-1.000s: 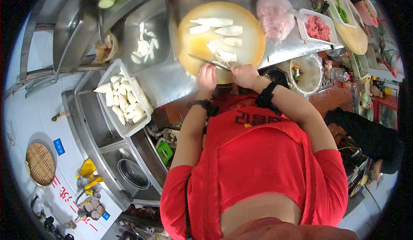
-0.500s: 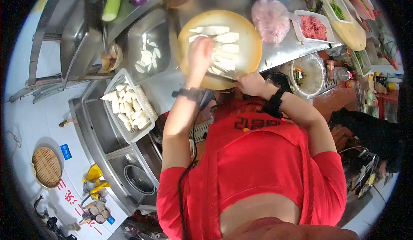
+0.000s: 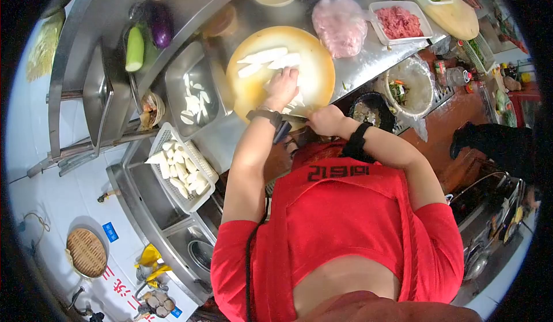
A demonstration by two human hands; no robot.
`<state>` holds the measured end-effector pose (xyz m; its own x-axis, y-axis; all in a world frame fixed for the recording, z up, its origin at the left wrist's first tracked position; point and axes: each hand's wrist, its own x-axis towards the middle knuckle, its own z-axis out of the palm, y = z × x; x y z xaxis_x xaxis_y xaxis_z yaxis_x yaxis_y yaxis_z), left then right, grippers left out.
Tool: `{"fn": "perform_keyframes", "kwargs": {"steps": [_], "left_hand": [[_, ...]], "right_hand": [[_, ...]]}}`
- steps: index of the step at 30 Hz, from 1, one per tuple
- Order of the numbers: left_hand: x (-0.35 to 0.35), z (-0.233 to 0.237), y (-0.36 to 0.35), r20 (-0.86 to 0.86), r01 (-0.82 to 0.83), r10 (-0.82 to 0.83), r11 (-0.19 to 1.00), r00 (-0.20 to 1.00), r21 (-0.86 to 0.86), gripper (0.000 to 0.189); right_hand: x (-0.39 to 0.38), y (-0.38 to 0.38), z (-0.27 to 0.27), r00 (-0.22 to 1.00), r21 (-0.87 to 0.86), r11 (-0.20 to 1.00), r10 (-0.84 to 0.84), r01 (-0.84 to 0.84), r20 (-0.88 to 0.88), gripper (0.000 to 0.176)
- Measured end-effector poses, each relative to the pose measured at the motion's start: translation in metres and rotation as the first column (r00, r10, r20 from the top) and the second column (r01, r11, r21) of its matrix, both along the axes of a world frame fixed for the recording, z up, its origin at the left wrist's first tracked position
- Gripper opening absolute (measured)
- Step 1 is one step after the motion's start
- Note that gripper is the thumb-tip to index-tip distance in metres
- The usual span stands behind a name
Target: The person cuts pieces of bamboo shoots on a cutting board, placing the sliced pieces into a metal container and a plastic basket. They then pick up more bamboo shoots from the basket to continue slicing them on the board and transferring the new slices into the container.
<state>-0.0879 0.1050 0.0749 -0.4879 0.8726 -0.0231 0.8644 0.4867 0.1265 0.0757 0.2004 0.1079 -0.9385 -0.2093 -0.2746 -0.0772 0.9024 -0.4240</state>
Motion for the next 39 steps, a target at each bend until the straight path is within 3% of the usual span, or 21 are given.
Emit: {"fn": "perform_keyframes", "kwargs": {"steps": [1,3,4,6,10,12,15,19,22,27,29,32,39], "left_hand": [[0.001,0.004,-0.002,-0.002,0.002,-0.002,1.0,1.0,0.0,0.039],[0.001,0.013,-0.007,0.212,-0.22,0.188,0.966,0.959,0.137,0.041],[0.0,0.022,-0.012,0.215,-0.224,0.192,0.965,0.958,0.137,0.041],[-0.004,0.039,-0.03,0.362,-0.414,0.266,0.802,0.893,0.431,0.041],[0.01,0.051,-0.08,0.402,-0.505,0.328,0.703,0.855,0.501,0.04],[0.029,0.047,-0.098,0.284,-0.433,0.346,0.828,0.894,0.356,0.039],[0.051,0.007,-0.103,0.311,-0.329,0.239,0.902,0.92,0.278,0.037],[0.069,-0.018,-0.097,0.167,-0.273,0.221,0.857,0.961,0.437,0.035],[0.082,-0.027,-0.102,0.091,-0.355,0.392,0.681,0.916,0.641,0.027],[0.082,-0.039,-0.108,0.098,-0.363,0.393,0.689,0.914,0.627,0.016],[0.081,-0.047,-0.109,0.094,-0.351,0.387,0.675,0.917,0.649,0.016],[0.081,-0.046,-0.108,0.11,-0.347,0.38,0.642,0.919,0.683,0.013],[0.079,-0.045,-0.107,0.103,-0.328,0.358,0.654,0.928,0.682,0.013]], "right_hand": [[-0.001,0.0,0.0,1.0,0.0,1.0,-0.002,0.002,-0.002,0.029],[-0.002,0.001,-0.001,1.0,0.015,1.0,0.0,0.0,0.021,0.029],[-0.003,0.003,0.003,1.0,0.016,1.0,0.004,-0.004,0.024,0.029],[-0.007,0.008,0.013,0.994,0.027,0.999,-0.024,0.021,0.107,0.029],[-0.015,0.023,0.004,0.981,0.042,0.994,-0.11,0.104,0.162,0.029],[-0.016,0.03,-0.003,0.982,0.015,0.989,-0.15,0.15,0.113,0.029],[-0.018,0.031,-0.001,0.982,-0.001,0.982,-0.187,0.187,0.038,0.031],[-0.018,0.032,0.006,0.988,0.046,0.988,-0.148,0.146,0.045,0.03],[-0.015,0.028,0.01,0.993,0.062,0.991,-0.12,0.119,0.012,0.029],[-0.019,0.013,-0.017,0.994,0.082,0.992,-0.093,0.097,-0.051,0.027],[-0.022,0.013,-0.023,0.996,0.192,0.98,-0.026,0.041,-0.08,0.024],[-0.02,0.017,0.004,0.997,0.126,0.99,-0.049,0.056,-0.057,0.024],[-0.024,0.008,-0.009,0.995,0.156,0.984,-0.072,0.081,-0.066,0.028]]}}
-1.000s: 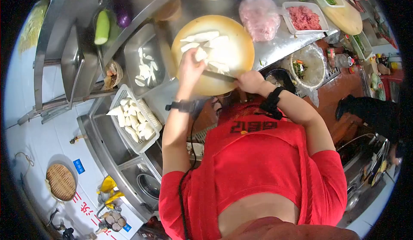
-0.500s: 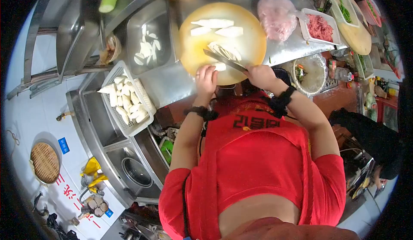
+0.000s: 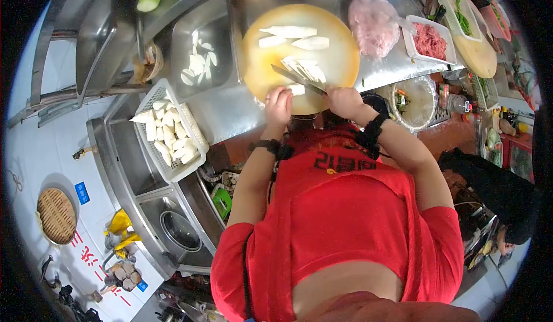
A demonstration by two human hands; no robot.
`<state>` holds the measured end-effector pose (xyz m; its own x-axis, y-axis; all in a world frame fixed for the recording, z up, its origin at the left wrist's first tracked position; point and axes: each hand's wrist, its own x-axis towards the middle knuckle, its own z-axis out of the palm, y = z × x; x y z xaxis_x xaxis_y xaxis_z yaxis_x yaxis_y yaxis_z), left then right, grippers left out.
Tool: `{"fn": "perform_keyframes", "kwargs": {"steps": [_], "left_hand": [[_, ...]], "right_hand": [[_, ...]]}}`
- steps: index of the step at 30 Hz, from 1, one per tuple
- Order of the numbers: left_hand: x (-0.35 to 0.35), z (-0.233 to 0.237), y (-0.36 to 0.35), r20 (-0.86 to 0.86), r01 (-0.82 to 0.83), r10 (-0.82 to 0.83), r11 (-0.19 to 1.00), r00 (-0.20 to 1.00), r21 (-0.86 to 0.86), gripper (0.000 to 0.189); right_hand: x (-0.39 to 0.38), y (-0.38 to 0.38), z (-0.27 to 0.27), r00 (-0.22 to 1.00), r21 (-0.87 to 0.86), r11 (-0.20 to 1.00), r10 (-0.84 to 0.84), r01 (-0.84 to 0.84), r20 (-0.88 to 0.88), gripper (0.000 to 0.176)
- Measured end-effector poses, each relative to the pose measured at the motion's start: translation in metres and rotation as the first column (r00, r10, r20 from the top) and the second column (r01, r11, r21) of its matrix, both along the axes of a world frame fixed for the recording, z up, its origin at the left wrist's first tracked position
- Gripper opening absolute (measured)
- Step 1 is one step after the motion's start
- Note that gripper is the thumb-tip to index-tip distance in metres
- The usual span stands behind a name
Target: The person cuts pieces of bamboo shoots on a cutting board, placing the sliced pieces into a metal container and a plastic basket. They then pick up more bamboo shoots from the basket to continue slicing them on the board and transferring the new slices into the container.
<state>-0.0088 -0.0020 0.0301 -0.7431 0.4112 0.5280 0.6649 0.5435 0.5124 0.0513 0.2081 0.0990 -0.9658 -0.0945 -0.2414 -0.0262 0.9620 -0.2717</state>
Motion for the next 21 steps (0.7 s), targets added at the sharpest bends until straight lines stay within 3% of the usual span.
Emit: {"fn": "perform_keyframes", "kwargs": {"steps": [5,11,15,17,21], "left_hand": [[0.002,0.004,0.001,0.01,-0.021,0.02,1.0,1.0,0.004,0.013],[0.0,0.005,0.003,-0.022,-0.026,0.026,1.0,0.999,-0.01,0.013],[0.004,0.007,0.002,0.024,-0.048,0.048,0.999,0.999,-0.009,0.011],[0.003,0.004,0.003,0.02,-0.053,0.053,0.999,0.998,-0.011,0.011],[0.001,0.006,0.004,-0.004,-0.059,0.059,0.998,0.998,-0.033,0.011]], "right_hand": [[0.003,0.003,0.027,1.0,-0.063,0.998,-0.002,0.002,0.004,0.024],[-0.001,-0.004,-0.016,1.0,0.053,0.998,0.029,-0.029,-0.003,0.028],[0.0,0.002,0.014,0.998,-0.012,0.999,0.041,-0.041,0.052,0.025],[0.007,0.001,0.019,0.999,-0.026,0.999,0.032,-0.032,-0.015,0.027],[0.0,-0.004,-0.018,0.997,0.002,0.999,0.035,-0.035,-0.063,0.028]]}}
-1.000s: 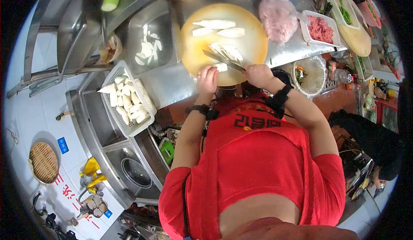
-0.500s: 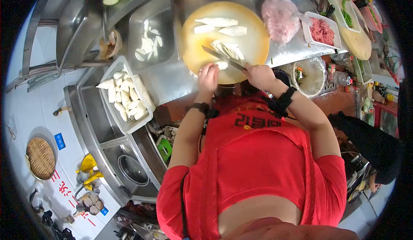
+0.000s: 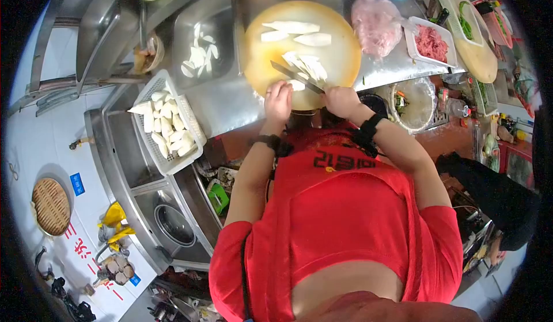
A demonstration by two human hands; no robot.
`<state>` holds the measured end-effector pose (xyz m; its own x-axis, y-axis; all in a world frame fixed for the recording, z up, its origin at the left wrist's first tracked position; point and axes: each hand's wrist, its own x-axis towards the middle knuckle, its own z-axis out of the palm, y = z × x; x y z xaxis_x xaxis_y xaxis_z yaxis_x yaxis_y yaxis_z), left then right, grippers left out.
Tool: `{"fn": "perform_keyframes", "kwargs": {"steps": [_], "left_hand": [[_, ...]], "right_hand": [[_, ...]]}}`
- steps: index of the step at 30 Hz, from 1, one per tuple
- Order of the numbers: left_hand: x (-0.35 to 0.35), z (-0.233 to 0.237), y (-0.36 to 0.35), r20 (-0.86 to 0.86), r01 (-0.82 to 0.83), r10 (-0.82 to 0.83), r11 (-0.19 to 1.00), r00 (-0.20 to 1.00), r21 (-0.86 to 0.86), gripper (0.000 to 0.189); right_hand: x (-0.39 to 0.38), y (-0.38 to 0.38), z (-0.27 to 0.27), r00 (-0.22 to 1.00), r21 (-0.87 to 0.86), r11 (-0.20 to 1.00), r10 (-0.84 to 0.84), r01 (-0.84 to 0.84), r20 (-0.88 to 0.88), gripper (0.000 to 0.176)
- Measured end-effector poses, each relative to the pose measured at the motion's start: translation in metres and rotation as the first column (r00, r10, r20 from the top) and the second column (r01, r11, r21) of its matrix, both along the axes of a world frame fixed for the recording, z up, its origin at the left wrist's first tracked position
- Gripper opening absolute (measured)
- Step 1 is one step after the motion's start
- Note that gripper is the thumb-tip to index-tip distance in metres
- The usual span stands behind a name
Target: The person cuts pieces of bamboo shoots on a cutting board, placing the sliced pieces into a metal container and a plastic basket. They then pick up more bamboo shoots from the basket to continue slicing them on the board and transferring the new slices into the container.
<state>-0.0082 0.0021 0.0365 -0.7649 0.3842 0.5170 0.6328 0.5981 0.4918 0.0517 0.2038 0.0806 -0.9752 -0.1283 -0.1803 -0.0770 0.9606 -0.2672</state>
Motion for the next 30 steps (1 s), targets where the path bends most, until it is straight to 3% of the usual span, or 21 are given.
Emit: {"fn": "perform_keyframes", "kwargs": {"steps": [5,9,11,17,23,30], "left_hand": [[0.005,0.004,0.001,0.015,-0.022,0.023,0.999,1.0,-0.044,0.013],[0.007,0.006,0.004,-0.022,-0.054,0.053,0.996,0.998,-0.071,0.01],[0.007,0.008,0.004,-0.025,-0.05,0.049,0.997,0.999,-0.065,0.009],[0.006,0.002,0.003,-0.01,-0.061,0.06,0.996,0.998,-0.058,0.009],[0.005,0.005,0.005,-0.042,-0.063,0.061,0.997,0.997,-0.049,0.009],[0.008,0.007,0.004,-0.003,-0.098,0.098,0.994,0.995,-0.048,0.008]], "right_hand": [[0.0,0.003,0.043,0.998,-0.019,1.0,0.0,0.001,0.056,0.03],[0.002,-0.006,0.018,0.994,0.018,1.0,-0.009,0.007,0.109,0.031],[-0.003,-0.008,0.008,0.999,0.003,1.0,0.009,-0.009,0.047,0.033],[0.0,0.0,0.047,0.994,-0.012,1.0,0.0,0.001,0.106,0.03],[-0.005,-0.014,0.012,0.996,-0.022,1.0,-0.007,0.009,0.086,0.028],[0.0,-0.007,0.041,0.994,-0.022,1.0,0.004,-0.002,0.106,0.029]]}}
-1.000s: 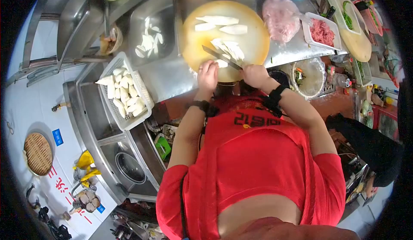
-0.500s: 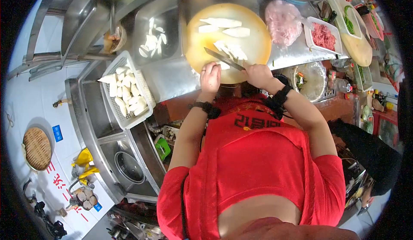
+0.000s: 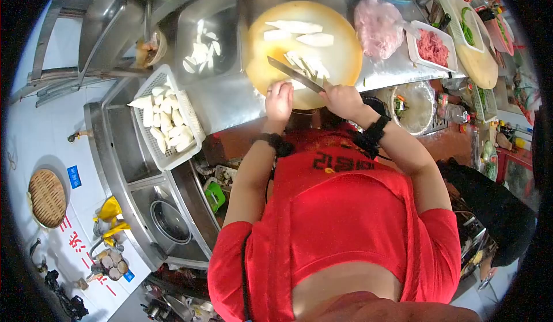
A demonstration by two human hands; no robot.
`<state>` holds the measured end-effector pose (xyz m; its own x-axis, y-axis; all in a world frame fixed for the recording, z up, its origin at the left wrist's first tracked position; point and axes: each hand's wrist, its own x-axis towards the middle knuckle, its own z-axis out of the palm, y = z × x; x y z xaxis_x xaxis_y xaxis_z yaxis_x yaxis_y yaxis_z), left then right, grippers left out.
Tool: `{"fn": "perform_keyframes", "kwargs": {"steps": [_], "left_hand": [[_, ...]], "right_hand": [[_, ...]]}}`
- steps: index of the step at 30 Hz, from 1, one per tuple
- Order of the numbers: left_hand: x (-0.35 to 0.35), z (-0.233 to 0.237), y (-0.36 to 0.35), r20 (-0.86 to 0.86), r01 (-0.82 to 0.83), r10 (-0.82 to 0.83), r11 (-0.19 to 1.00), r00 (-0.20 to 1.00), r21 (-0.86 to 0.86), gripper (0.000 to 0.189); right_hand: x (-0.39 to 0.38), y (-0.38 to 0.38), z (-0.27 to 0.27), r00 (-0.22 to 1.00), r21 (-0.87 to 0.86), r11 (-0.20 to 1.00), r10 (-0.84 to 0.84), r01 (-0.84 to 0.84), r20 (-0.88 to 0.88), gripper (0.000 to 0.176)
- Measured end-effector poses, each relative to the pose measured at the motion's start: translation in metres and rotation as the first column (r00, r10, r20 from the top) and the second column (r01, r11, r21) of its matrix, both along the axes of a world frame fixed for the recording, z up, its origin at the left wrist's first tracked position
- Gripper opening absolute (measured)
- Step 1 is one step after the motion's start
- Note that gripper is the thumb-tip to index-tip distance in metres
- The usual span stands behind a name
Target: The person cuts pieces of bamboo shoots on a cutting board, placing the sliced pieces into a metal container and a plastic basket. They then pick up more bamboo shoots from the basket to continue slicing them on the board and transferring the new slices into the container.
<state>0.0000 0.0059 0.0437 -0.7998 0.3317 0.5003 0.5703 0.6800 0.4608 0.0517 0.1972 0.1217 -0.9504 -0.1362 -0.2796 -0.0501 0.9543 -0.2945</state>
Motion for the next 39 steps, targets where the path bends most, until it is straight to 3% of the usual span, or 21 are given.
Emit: {"fn": "perform_keyframes", "kwargs": {"steps": [3,7,10,14,21,27,31,33,39], "left_hand": [[-0.001,-0.003,-0.001,-0.007,0.011,-0.011,1.0,1.0,-0.004,0.007],[-0.004,-0.001,-0.003,-0.009,0.034,-0.034,0.999,0.999,-0.01,0.007],[-0.002,-0.005,-0.002,0.006,0.022,-0.022,1.0,1.0,-0.002,0.008],[-0.001,-0.004,-0.001,0.006,0.014,-0.014,1.0,1.0,0.011,0.007],[-0.002,-0.007,-0.002,-0.029,0.001,-0.001,1.0,1.0,0.008,0.007],[-0.002,-0.004,-0.002,-0.033,0.023,-0.023,1.0,0.999,-0.003,0.006],[-0.002,-0.005,-0.004,-0.019,0.027,-0.027,0.999,0.999,-0.017,0.006],[-0.001,-0.007,-0.002,-0.009,0.003,-0.004,1.0,1.0,-0.002,0.005],[-0.001,-0.007,-0.001,-0.002,-0.004,0.004,1.0,1.0,0.011,0.005]], "right_hand": [[-0.003,-0.008,-0.028,0.999,-0.024,1.0,0.006,-0.007,-0.051,0.03],[-0.01,-0.001,-0.019,0.995,-0.051,0.998,0.026,-0.031,-0.092,0.029],[-0.006,0.003,-0.014,0.999,0.004,0.999,0.036,-0.035,-0.01,0.028],[0.0,-0.004,-0.041,0.993,0.0,0.999,0.032,-0.032,-0.111,0.028],[0.0,-0.001,-0.004,0.99,-0.034,0.999,-0.008,0.003,-0.139,0.029],[-0.004,-0.012,-0.054,0.971,-0.048,0.999,0.009,-0.021,-0.238,0.028],[-0.001,0.002,-0.018,0.981,-0.045,0.997,0.05,-0.06,-0.188,0.027],[0.0,0.003,0.001,1.0,-0.011,1.0,-0.002,0.002,-0.009,0.029],[-0.004,-0.016,-0.03,0.997,-0.019,1.0,-0.002,0.0,-0.073,0.027]]}}
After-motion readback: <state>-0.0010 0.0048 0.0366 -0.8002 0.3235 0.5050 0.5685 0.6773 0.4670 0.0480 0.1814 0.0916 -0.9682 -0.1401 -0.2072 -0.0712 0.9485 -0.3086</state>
